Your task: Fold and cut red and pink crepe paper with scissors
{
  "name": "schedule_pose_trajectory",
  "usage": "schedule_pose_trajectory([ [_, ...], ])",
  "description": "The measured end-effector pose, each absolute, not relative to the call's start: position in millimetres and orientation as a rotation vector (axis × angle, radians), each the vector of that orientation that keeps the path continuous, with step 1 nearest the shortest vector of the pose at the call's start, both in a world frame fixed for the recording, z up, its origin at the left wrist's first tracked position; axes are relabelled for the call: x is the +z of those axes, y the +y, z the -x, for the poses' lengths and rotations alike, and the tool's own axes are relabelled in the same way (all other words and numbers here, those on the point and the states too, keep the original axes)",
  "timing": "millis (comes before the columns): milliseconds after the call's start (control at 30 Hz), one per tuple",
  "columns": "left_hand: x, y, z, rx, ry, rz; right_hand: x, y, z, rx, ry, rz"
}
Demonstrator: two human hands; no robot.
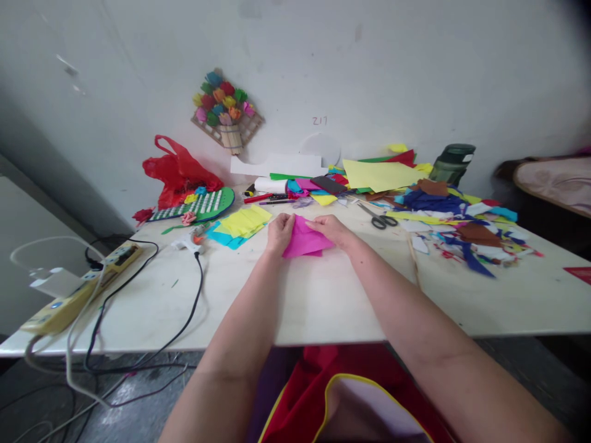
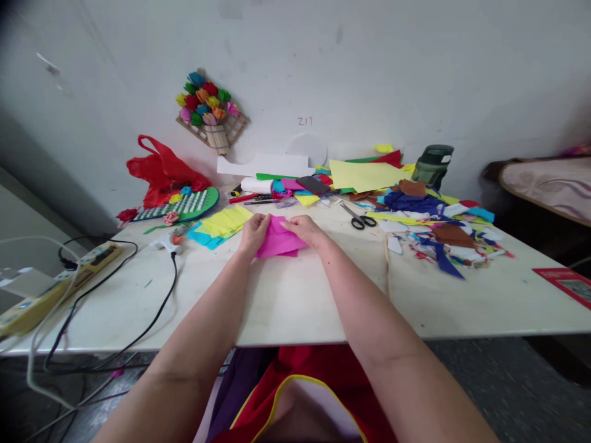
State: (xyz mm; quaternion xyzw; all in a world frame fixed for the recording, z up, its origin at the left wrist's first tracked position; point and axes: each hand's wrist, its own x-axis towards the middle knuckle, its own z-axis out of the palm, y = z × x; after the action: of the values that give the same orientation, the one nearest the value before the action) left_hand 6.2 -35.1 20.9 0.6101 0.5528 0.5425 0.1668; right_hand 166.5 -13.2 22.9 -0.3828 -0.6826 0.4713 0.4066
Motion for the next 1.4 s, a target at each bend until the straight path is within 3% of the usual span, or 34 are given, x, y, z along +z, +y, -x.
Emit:
schedule_pose_trajectory([
  [200,22,-35,-9,1.6,1.643,-1.682,27,-14,-164,1.18,-1.645,1.023],
  [533,20,-39,-6,1.445,1.366,-1.567,28,-14,-167,1.163,-1.679,1.02],
  [900,15,-31,-8,1.663,1.474,-1.506,23,-12,-165,1.227,-1.444,0.909],
  [1200,12,-28,-12,1.972,1.624,-1.181,27,-14,-159,1.745,-1.176,0.751],
  [1400,12,-29,-20,1.982,1.578,-1.092,24,-25,-141,1.778,-1.144,0.742],
])
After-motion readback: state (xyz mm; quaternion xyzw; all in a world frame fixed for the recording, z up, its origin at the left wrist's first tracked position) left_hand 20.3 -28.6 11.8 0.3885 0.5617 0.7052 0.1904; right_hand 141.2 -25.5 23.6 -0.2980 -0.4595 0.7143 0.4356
